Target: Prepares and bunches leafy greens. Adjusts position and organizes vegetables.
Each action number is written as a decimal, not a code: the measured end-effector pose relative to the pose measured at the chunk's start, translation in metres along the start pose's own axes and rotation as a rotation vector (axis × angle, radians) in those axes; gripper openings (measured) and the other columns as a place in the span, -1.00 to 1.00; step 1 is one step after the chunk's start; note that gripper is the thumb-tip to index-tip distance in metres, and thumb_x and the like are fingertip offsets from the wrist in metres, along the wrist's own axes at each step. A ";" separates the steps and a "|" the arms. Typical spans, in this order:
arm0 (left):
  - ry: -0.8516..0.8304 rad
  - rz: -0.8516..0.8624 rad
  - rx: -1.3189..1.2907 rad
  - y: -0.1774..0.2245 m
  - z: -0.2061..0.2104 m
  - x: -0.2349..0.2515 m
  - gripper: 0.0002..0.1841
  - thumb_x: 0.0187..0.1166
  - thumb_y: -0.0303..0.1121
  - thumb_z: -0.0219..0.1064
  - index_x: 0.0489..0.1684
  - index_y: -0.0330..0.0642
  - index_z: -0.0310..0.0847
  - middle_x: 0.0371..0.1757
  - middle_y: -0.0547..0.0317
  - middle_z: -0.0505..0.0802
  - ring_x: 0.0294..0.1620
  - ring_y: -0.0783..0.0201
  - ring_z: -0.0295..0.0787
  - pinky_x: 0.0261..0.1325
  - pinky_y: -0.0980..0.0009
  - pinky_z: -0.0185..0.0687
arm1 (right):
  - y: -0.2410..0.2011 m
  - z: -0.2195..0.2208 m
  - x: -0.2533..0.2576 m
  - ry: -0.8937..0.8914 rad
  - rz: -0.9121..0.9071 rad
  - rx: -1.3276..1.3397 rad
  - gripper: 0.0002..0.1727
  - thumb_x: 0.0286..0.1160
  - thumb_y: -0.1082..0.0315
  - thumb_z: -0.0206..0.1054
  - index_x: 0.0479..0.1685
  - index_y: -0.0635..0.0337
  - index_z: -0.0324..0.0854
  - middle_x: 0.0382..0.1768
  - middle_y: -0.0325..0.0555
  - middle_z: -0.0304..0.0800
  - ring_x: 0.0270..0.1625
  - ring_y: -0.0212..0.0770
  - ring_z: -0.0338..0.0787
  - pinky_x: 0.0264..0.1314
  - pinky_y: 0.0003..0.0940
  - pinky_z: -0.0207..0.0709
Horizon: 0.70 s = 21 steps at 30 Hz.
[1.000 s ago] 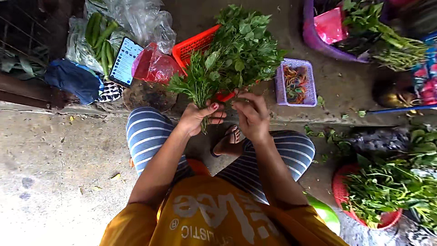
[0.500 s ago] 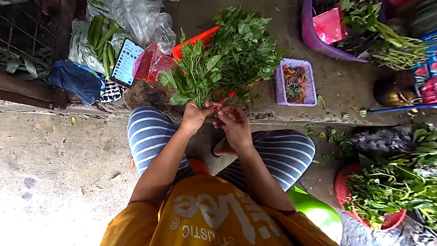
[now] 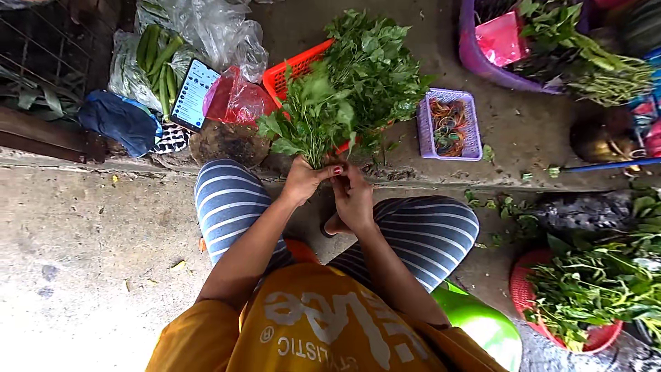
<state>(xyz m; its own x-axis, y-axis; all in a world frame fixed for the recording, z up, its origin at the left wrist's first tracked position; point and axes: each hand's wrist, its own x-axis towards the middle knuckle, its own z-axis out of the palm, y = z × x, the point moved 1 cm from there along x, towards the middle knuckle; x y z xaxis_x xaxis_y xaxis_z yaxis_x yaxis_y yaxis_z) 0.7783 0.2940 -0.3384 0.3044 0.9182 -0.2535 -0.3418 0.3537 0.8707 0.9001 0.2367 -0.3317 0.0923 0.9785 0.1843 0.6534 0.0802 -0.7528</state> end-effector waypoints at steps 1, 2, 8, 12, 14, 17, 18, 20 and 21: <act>0.006 0.012 0.089 0.000 0.000 -0.001 -0.73 0.31 -0.72 0.52 -0.07 -0.32 0.70 -0.20 0.18 0.89 -0.16 0.42 0.84 0.05 0.41 0.81 | -0.003 -0.001 0.000 -0.038 0.026 -0.051 -0.48 0.54 0.63 0.25 0.53 0.53 0.43 0.26 0.32 0.77 0.12 0.08 0.88 0.19 -0.08 0.73; 0.019 0.015 0.221 -0.001 0.000 -0.002 -0.73 0.36 -0.62 0.56 -0.01 -0.32 0.72 -0.13 0.17 0.89 -0.08 0.43 0.83 0.15 0.39 0.77 | -0.006 -0.001 0.000 -0.075 0.054 -0.098 -0.40 0.54 0.63 0.23 0.63 0.54 0.33 0.26 0.38 0.75 0.13 0.20 0.87 0.19 0.03 0.72; 0.023 0.113 0.868 0.008 0.003 -0.024 -0.70 0.61 -0.51 0.36 0.13 -0.63 0.66 0.13 -0.46 0.81 0.27 -0.21 0.77 0.45 -0.04 0.54 | -0.011 -0.006 0.002 -0.194 0.131 -0.162 -0.41 0.54 0.65 0.23 0.61 0.59 0.33 0.22 0.47 0.73 0.13 0.32 0.83 0.22 0.16 0.65; 0.023 0.238 0.909 0.011 0.005 -0.039 -0.70 0.58 -0.59 0.30 0.19 -0.64 0.65 0.14 -0.49 0.81 0.24 -0.27 0.78 0.43 0.00 0.56 | -0.008 -0.006 -0.007 -0.101 0.075 -0.121 -0.79 0.36 0.68 0.31 -0.07 0.66 0.66 -0.21 0.44 0.78 -0.12 0.27 0.84 0.03 0.13 0.67; -0.029 0.171 0.886 0.026 0.010 -0.045 -0.68 0.65 -0.59 0.22 0.28 -0.62 0.60 0.27 -0.50 0.76 0.36 -0.27 0.71 0.53 0.03 0.47 | -0.004 -0.006 -0.012 -0.087 0.079 -0.078 -0.76 0.26 0.68 0.36 -0.10 0.68 0.64 -0.23 0.44 0.77 -0.12 0.22 0.83 0.04 0.09 0.66; -0.055 0.237 1.009 0.018 0.010 -0.040 -0.69 0.60 -0.58 0.27 0.21 -0.65 0.65 0.17 -0.54 0.80 0.26 -0.35 0.77 0.44 -0.07 0.51 | -0.004 -0.005 -0.016 -0.107 0.090 -0.089 -0.68 0.22 0.69 0.36 -0.01 0.70 0.63 -0.13 0.49 0.78 -0.01 0.26 0.83 0.14 0.12 0.63; -0.031 0.314 1.018 0.014 0.009 -0.039 -0.70 0.56 -0.58 0.30 0.15 -0.64 0.68 0.09 -0.52 0.82 0.17 -0.33 0.81 0.35 -0.07 0.57 | -0.005 -0.005 -0.016 -0.118 0.094 -0.107 -0.70 0.22 0.69 0.36 -0.04 0.70 0.65 -0.12 0.50 0.78 0.00 0.27 0.83 0.15 0.13 0.62; -0.037 0.330 0.993 0.015 0.009 -0.040 -0.69 0.55 -0.59 0.30 0.18 -0.62 0.66 0.12 -0.52 0.81 0.20 -0.34 0.79 0.38 -0.09 0.55 | -0.008 -0.006 -0.015 -0.154 0.114 -0.134 -0.74 0.24 0.70 0.36 -0.08 0.71 0.66 -0.12 0.54 0.77 0.02 0.33 0.81 0.18 0.16 0.60; -0.050 0.251 0.959 0.018 0.010 -0.041 -0.68 0.58 -0.59 0.28 0.24 -0.62 0.64 0.19 -0.53 0.79 0.27 -0.34 0.75 0.44 -0.08 0.49 | -0.008 -0.007 -0.014 -0.157 0.102 -0.145 -0.76 0.24 0.70 0.37 -0.11 0.72 0.67 -0.15 0.55 0.77 0.00 0.37 0.81 0.16 0.19 0.60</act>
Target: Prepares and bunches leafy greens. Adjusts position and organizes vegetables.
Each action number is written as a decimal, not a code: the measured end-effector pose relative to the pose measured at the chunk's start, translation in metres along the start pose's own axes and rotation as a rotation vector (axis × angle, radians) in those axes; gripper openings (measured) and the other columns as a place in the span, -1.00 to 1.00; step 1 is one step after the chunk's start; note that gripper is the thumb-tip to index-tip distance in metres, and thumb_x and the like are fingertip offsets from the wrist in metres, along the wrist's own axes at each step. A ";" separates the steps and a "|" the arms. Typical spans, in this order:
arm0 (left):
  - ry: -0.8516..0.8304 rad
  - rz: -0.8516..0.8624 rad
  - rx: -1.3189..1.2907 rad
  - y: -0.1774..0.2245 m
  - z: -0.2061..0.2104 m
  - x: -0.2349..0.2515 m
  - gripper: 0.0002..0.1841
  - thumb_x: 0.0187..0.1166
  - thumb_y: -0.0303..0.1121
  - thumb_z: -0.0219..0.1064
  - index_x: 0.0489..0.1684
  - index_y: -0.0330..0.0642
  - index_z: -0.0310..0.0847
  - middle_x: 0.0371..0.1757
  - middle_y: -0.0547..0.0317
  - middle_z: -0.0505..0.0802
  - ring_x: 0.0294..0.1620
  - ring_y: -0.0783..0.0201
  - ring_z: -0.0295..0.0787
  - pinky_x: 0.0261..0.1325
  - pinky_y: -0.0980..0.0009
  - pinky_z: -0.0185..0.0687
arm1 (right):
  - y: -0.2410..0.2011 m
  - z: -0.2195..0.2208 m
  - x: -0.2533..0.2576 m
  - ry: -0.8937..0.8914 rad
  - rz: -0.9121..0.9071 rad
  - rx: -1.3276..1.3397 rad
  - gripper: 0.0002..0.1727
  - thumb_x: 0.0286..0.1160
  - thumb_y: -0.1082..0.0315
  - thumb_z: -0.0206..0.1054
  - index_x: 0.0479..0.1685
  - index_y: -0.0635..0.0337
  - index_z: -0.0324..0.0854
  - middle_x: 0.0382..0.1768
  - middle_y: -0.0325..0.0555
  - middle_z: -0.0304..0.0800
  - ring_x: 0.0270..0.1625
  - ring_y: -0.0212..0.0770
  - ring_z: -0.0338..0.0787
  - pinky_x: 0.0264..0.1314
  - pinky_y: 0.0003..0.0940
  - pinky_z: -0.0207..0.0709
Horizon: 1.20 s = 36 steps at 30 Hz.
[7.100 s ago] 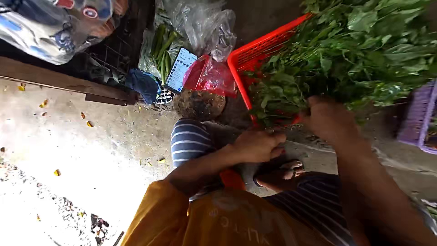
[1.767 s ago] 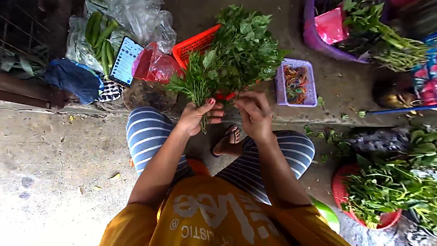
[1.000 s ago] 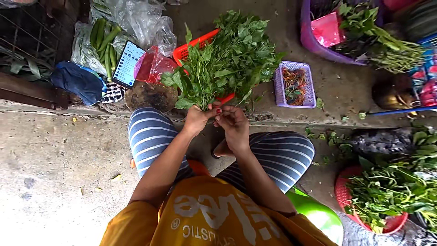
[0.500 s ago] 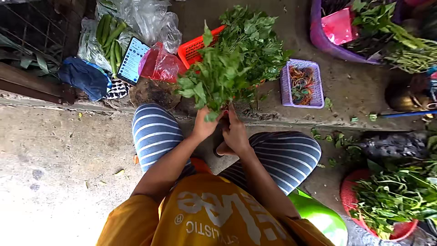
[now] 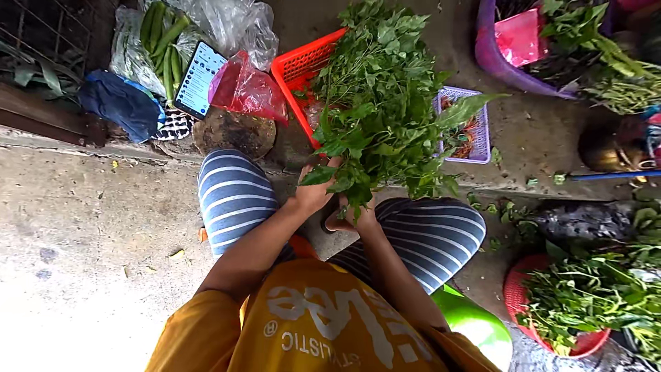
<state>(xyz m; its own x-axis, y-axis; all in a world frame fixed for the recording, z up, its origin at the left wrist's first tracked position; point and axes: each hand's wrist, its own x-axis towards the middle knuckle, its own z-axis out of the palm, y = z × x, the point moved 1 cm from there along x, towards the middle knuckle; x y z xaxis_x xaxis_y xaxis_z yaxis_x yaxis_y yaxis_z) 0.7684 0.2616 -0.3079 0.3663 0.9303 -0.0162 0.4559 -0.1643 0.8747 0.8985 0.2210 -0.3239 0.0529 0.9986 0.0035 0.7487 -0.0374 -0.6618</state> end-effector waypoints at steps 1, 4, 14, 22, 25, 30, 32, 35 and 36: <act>-0.046 -0.078 -0.037 0.003 -0.002 0.001 -0.67 0.63 -0.57 0.27 0.28 -0.60 0.62 0.22 -0.51 0.77 0.31 -0.32 0.72 0.48 -0.07 0.46 | 0.002 0.001 0.001 0.025 -0.036 -0.006 -0.76 0.20 0.68 0.36 -0.15 0.70 0.68 -0.21 0.51 0.78 -0.07 0.33 0.82 0.08 0.16 0.63; -0.041 -0.166 -0.139 0.002 -0.003 0.008 -0.73 0.61 -0.59 0.28 0.15 -0.65 0.64 0.09 -0.49 0.80 0.20 -0.24 0.77 0.39 -0.03 0.57 | 0.010 0.007 0.012 0.046 -0.088 0.014 -0.68 0.36 0.59 0.33 0.08 0.62 0.64 -0.24 0.35 0.82 -0.18 0.20 0.87 -0.04 0.09 0.70; -0.398 -0.307 -0.108 -0.013 0.005 0.036 -0.35 0.55 -0.66 0.26 0.70 -0.46 0.16 0.37 -0.41 0.69 0.38 -0.20 0.70 0.47 -0.09 0.57 | 0.020 -0.012 0.028 -0.116 0.299 0.674 -0.02 0.24 0.05 0.51 0.66 0.35 0.15 0.27 -0.07 0.68 0.21 -0.38 0.75 0.32 -0.41 0.66; -0.604 -0.176 0.090 0.005 0.018 0.025 -0.21 0.57 -0.68 0.23 0.83 -0.48 -0.13 0.55 -0.46 0.54 0.58 -0.29 0.51 0.62 -0.11 0.38 | 0.034 0.017 0.030 0.342 0.393 1.252 -0.65 0.30 0.69 0.37 0.09 0.36 0.54 -0.14 0.02 0.86 -0.07 -0.15 0.88 0.08 -0.16 0.81; -0.516 -0.223 -0.067 0.002 0.024 0.023 -0.15 0.45 -0.68 0.34 0.80 -0.49 -0.05 0.52 -0.46 0.58 0.58 -0.26 0.52 0.64 -0.10 0.37 | 0.025 0.015 0.027 0.419 0.372 1.071 -0.51 0.21 0.72 0.44 0.19 0.37 0.48 -0.07 -0.04 0.82 0.00 -0.23 0.85 0.13 -0.23 0.79; -0.378 -0.350 -0.306 -0.008 0.024 0.019 -0.21 0.39 -0.64 0.35 0.71 -0.46 0.07 0.50 -0.36 0.60 0.58 -0.10 0.53 0.64 0.01 0.40 | 0.012 0.024 0.015 0.427 0.172 0.817 -0.35 0.19 0.61 0.48 0.34 0.55 0.29 0.04 -0.06 0.75 0.11 -0.40 0.79 0.27 -0.41 0.71; -0.300 -0.315 -0.421 -0.010 0.020 0.016 -0.30 0.47 -0.60 0.33 0.67 -0.52 0.16 0.50 -0.35 0.61 0.58 -0.01 0.53 0.68 0.13 0.37 | 0.007 0.024 0.011 0.400 0.091 0.700 -0.32 0.26 0.53 0.47 0.36 0.67 0.26 0.09 -0.02 0.72 0.17 -0.51 0.75 0.32 -0.54 0.64; -0.282 -0.315 -0.494 -0.005 0.011 0.014 -0.57 0.61 -0.55 0.26 0.46 -0.50 0.45 0.35 -0.26 0.71 0.41 0.15 0.64 0.54 0.24 0.48 | 0.004 0.019 0.019 0.285 0.039 0.594 -0.35 0.25 0.45 0.46 0.33 0.66 0.35 0.07 0.00 0.74 0.15 -0.53 0.74 0.29 -0.58 0.61; -0.284 -0.348 -0.522 -0.006 0.011 0.016 -0.66 0.65 -0.53 0.23 0.34 -0.47 0.54 0.22 -0.18 0.76 0.25 0.23 0.69 0.40 0.28 0.57 | 0.005 0.017 0.026 0.219 0.060 0.582 -0.35 0.24 0.40 0.49 0.33 0.57 0.39 0.03 -0.05 0.75 0.09 -0.52 0.76 0.23 -0.55 0.66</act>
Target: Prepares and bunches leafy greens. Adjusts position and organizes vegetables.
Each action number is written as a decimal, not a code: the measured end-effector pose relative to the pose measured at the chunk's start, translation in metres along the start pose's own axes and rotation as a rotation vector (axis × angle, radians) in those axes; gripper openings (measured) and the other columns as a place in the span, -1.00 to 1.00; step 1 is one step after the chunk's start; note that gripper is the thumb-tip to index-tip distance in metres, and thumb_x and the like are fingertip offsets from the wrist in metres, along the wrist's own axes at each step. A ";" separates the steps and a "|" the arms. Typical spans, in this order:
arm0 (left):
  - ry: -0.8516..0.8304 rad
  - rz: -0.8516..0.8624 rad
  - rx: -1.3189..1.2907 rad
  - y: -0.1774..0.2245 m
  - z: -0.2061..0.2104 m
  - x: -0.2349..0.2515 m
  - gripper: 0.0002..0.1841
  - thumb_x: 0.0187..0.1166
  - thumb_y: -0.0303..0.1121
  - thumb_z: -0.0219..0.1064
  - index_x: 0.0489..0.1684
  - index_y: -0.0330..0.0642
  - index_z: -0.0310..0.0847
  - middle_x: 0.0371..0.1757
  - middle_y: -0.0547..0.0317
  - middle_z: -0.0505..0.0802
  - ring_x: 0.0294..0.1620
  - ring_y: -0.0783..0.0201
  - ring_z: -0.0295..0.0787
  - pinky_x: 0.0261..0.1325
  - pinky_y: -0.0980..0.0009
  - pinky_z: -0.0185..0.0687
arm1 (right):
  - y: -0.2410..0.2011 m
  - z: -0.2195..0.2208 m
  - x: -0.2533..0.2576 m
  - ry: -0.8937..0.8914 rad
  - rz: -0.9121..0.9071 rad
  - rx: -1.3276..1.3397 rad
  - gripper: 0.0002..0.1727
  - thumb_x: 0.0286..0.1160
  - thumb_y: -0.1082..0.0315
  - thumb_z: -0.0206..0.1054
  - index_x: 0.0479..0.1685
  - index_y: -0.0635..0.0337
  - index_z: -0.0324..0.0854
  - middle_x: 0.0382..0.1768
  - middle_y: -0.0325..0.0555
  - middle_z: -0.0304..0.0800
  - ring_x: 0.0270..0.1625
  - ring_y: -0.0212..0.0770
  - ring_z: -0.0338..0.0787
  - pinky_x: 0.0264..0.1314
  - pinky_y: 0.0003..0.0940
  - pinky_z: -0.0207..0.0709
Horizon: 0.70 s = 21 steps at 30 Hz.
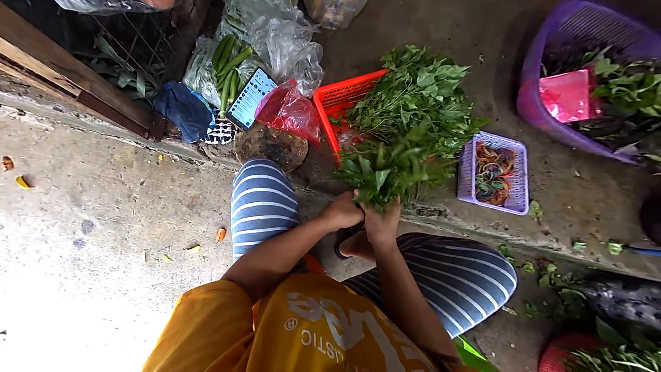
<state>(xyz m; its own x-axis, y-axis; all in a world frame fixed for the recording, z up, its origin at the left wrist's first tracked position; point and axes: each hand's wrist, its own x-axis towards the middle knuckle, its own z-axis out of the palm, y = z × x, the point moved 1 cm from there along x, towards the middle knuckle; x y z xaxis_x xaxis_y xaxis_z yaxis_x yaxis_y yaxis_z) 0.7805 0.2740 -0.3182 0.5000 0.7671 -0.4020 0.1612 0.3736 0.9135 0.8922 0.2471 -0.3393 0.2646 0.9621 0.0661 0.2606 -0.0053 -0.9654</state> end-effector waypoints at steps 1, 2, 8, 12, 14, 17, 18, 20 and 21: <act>0.001 -0.029 -0.056 -0.001 -0.001 0.002 -0.72 0.69 -0.52 0.19 0.26 -0.46 0.59 0.10 -0.10 0.78 0.10 0.31 0.71 0.27 0.33 0.62 | -0.001 -0.001 0.007 -0.075 0.053 -0.022 -0.34 0.23 0.35 0.52 0.35 0.46 0.41 0.01 -0.09 0.76 0.05 -0.50 0.78 0.18 -0.50 0.69; 0.012 -0.059 -0.139 -0.001 -0.002 0.003 -0.76 0.74 -0.51 0.14 0.20 -0.46 0.60 0.00 -0.03 0.79 -0.02 0.37 0.72 0.16 0.38 0.66 | -0.002 -0.003 0.013 -0.170 0.094 -0.060 -0.29 0.24 0.27 0.53 0.41 0.37 0.39 0.02 -0.12 0.76 0.04 -0.48 0.78 0.15 -0.47 0.70; 0.172 0.002 -0.576 -0.002 -0.030 0.012 -0.76 0.74 -0.57 0.12 0.28 -0.32 0.51 -0.26 0.20 0.80 -0.43 0.41 0.69 -0.26 0.47 0.72 | -0.003 -0.050 0.081 -0.413 0.086 -0.111 -0.04 0.55 -0.08 0.32 0.83 0.26 -0.01 0.31 0.00 0.76 0.17 -0.23 0.84 0.27 -0.21 0.73; 0.389 0.163 -0.831 0.000 -0.059 0.013 -0.78 0.78 -0.51 0.07 0.22 -0.18 0.55 -0.34 0.21 0.81 -0.53 0.40 0.67 -0.41 0.49 0.69 | 0.000 -0.054 0.130 -0.086 0.091 -0.289 -0.40 0.69 0.10 0.29 0.55 0.32 0.38 -0.06 0.02 0.73 -0.17 -0.21 0.77 -0.05 -0.23 0.70; 0.445 0.164 -0.910 0.000 -0.063 0.013 -0.77 0.80 -0.47 0.06 0.25 -0.15 0.55 -0.38 0.22 0.75 -0.59 0.41 0.61 -0.48 0.51 0.64 | 0.007 -0.037 0.149 -0.160 0.091 -0.558 -0.48 0.66 0.17 0.35 0.44 0.36 0.54 0.04 0.26 0.79 0.04 0.09 0.81 0.21 0.07 0.65; 0.426 0.135 -0.912 0.000 -0.061 0.011 -0.79 0.81 -0.44 0.06 0.22 -0.12 0.57 -0.43 0.27 0.64 -0.63 0.44 0.48 -0.53 0.56 0.53 | 0.036 0.006 0.171 -0.356 0.102 -0.973 -0.62 0.66 0.25 0.31 0.33 0.23 0.70 0.38 0.29 0.66 0.39 0.32 0.68 0.40 0.33 0.51; 0.420 0.129 -0.912 0.001 -0.060 0.011 -0.79 0.81 -0.43 0.08 0.21 -0.12 0.58 -0.44 0.26 0.63 -0.65 0.45 0.45 -0.56 0.57 0.50 | 0.047 0.018 0.177 -0.394 0.137 -1.089 -0.61 0.66 0.27 0.29 0.37 0.20 0.69 0.48 0.29 0.58 0.45 0.36 0.63 0.40 0.38 0.49; 0.422 0.134 -0.918 0.001 -0.061 0.012 -0.80 0.81 -0.43 0.10 0.21 -0.13 0.58 -0.46 0.27 0.64 -0.67 0.46 0.45 -0.58 0.59 0.49 | 0.060 0.032 0.185 -0.450 0.241 -1.252 -0.59 0.65 0.31 0.25 0.42 0.19 0.66 0.53 0.29 0.54 0.43 0.40 0.64 0.31 0.42 0.50; 0.426 0.149 -0.926 0.002 -0.063 0.013 -0.80 0.81 -0.43 0.10 0.22 -0.13 0.58 -0.46 0.27 0.64 -0.67 0.46 0.46 -0.57 0.59 0.51 | 0.062 0.035 0.188 -0.461 0.269 -1.282 -0.64 0.64 0.33 0.24 0.32 0.23 0.69 0.41 0.33 0.65 0.35 0.43 0.69 0.19 0.46 0.53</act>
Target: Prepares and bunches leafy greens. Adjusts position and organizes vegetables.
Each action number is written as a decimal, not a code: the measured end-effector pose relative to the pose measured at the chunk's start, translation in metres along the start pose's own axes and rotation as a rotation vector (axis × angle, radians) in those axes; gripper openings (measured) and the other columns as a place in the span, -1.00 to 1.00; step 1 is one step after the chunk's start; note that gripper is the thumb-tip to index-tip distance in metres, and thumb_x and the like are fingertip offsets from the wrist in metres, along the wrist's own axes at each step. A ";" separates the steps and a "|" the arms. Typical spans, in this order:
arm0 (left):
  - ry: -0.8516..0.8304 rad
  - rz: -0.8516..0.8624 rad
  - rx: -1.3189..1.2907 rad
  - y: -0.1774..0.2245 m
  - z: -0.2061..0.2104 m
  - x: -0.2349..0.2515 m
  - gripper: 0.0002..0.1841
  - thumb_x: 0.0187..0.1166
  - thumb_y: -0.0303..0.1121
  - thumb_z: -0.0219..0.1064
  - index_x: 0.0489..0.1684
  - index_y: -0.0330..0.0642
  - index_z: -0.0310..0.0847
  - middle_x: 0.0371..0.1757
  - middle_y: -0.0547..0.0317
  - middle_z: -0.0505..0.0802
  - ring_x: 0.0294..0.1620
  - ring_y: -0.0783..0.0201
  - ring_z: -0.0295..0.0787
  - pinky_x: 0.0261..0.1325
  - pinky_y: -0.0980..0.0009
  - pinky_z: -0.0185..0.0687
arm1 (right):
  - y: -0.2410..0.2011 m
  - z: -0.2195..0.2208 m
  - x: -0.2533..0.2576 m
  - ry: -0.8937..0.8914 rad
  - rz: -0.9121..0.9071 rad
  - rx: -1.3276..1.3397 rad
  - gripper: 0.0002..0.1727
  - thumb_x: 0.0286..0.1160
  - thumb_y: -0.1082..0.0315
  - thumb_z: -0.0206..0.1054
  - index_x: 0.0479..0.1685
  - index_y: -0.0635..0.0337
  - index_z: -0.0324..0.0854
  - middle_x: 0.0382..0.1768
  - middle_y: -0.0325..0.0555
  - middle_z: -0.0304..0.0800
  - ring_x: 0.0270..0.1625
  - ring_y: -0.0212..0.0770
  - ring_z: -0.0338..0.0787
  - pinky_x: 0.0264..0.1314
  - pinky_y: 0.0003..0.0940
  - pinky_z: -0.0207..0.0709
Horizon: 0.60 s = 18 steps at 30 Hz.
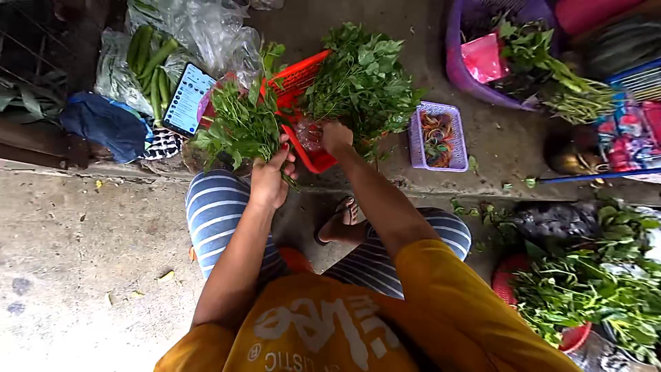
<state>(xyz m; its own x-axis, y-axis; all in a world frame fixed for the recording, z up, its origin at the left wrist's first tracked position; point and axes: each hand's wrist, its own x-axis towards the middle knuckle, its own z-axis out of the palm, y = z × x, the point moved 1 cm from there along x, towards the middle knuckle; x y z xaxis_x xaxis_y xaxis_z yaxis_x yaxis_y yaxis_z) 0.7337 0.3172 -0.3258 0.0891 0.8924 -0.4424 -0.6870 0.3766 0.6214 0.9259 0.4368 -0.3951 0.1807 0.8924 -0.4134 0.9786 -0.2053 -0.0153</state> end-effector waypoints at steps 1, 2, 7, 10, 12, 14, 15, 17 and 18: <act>0.000 0.016 -0.009 0.002 -0.001 0.002 -0.80 0.81 -0.43 0.10 0.23 -0.13 0.57 -0.46 0.27 0.64 -0.66 0.46 0.47 -0.56 0.58 0.52 | -0.001 -0.005 0.002 -0.022 0.016 0.007 -0.68 0.64 0.31 0.23 0.23 0.24 0.71 0.30 0.36 0.72 0.31 0.44 0.72 0.13 0.48 0.54; 0.002 0.034 -0.022 0.002 -0.001 0.003 -0.80 0.80 -0.44 0.11 0.23 -0.13 0.57 -0.46 0.27 0.65 -0.66 0.45 0.49 -0.56 0.58 0.54 | 0.002 -0.013 0.002 -0.029 0.011 0.046 -0.69 0.66 0.28 0.22 0.19 0.23 0.72 0.23 0.36 0.75 0.29 0.44 0.73 0.13 0.49 0.53; -0.025 0.003 -0.028 -0.003 0.001 0.006 -0.83 0.78 -0.48 0.13 0.16 -0.14 0.58 -0.43 0.21 0.73 -0.62 0.42 0.60 -0.52 0.54 0.62 | 0.052 -0.077 -0.018 0.111 -0.230 0.654 -0.72 0.72 0.27 0.26 0.21 0.23 0.69 -0.11 0.00 0.81 -0.28 -0.16 0.80 -0.16 -0.13 0.73; -0.096 -0.042 0.021 -0.008 0.005 0.002 -0.82 0.77 -0.48 0.15 0.18 -0.13 0.59 -0.41 0.20 0.76 -0.61 0.43 0.61 -0.52 0.57 0.61 | 0.089 -0.112 -0.049 0.084 -0.424 1.186 -0.74 0.73 0.42 0.04 0.06 0.19 0.66 -0.24 -0.22 0.88 -0.30 -0.30 0.86 -0.14 -0.28 0.80; -0.113 -0.072 0.062 -0.010 0.009 -0.002 -0.82 0.76 -0.45 0.18 0.17 -0.08 0.64 -0.39 0.23 0.79 -0.63 0.47 0.61 -0.53 0.61 0.60 | 0.109 -0.126 -0.071 0.054 -0.544 1.352 -0.57 0.73 0.35 -0.21 0.00 0.07 0.67 -0.22 -0.26 0.92 -0.24 -0.28 0.89 -0.06 -0.26 0.80; -0.127 -0.088 0.075 -0.012 0.012 -0.003 -0.82 0.77 -0.47 0.16 0.17 -0.15 0.61 -0.38 0.19 0.78 -0.59 0.42 0.63 -0.49 0.56 0.64 | 0.123 -0.130 -0.090 0.056 -0.617 1.407 -0.48 0.76 0.30 -0.32 -0.04 -0.01 0.70 -0.23 -0.30 0.94 -0.24 -0.34 0.90 -0.09 -0.35 0.79; -0.134 -0.098 0.086 -0.013 0.013 -0.004 -0.81 0.78 -0.48 0.15 0.20 -0.16 0.59 -0.36 0.18 0.77 -0.56 0.41 0.65 -0.46 0.54 0.66 | 0.127 -0.128 -0.097 0.076 -0.629 1.430 -0.49 0.75 0.34 -0.28 -0.08 -0.02 0.72 -0.24 -0.29 0.95 -0.27 -0.35 0.90 -0.12 -0.39 0.80; -0.132 -0.125 0.097 -0.016 0.014 -0.004 -0.80 0.78 -0.49 0.14 0.22 -0.16 0.57 -0.34 0.17 0.77 -0.53 0.38 0.68 -0.43 0.51 0.69 | 0.133 -0.119 -0.108 0.104 -0.631 1.456 -0.56 0.74 0.39 -0.17 -0.12 -0.04 0.73 -0.22 -0.27 0.95 -0.27 -0.35 0.91 -0.14 -0.41 0.81; -0.131 -0.134 0.100 -0.017 0.015 -0.004 -0.81 0.78 -0.50 0.14 0.21 -0.16 0.57 -0.33 0.16 0.78 -0.52 0.36 0.69 -0.42 0.49 0.71 | 0.135 -0.114 -0.113 0.107 -0.642 1.481 -0.60 0.74 0.37 -0.09 -0.12 -0.04 0.75 -0.21 -0.25 0.96 -0.26 -0.34 0.91 -0.13 -0.41 0.81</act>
<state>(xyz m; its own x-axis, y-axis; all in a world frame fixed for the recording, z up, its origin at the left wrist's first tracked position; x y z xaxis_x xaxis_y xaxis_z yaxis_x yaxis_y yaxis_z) 0.7557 0.3103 -0.3251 0.2726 0.8547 -0.4418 -0.5883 0.5115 0.6263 1.0489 0.3543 -0.2473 -0.1314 0.9890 0.0682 -0.0461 0.0626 -0.9970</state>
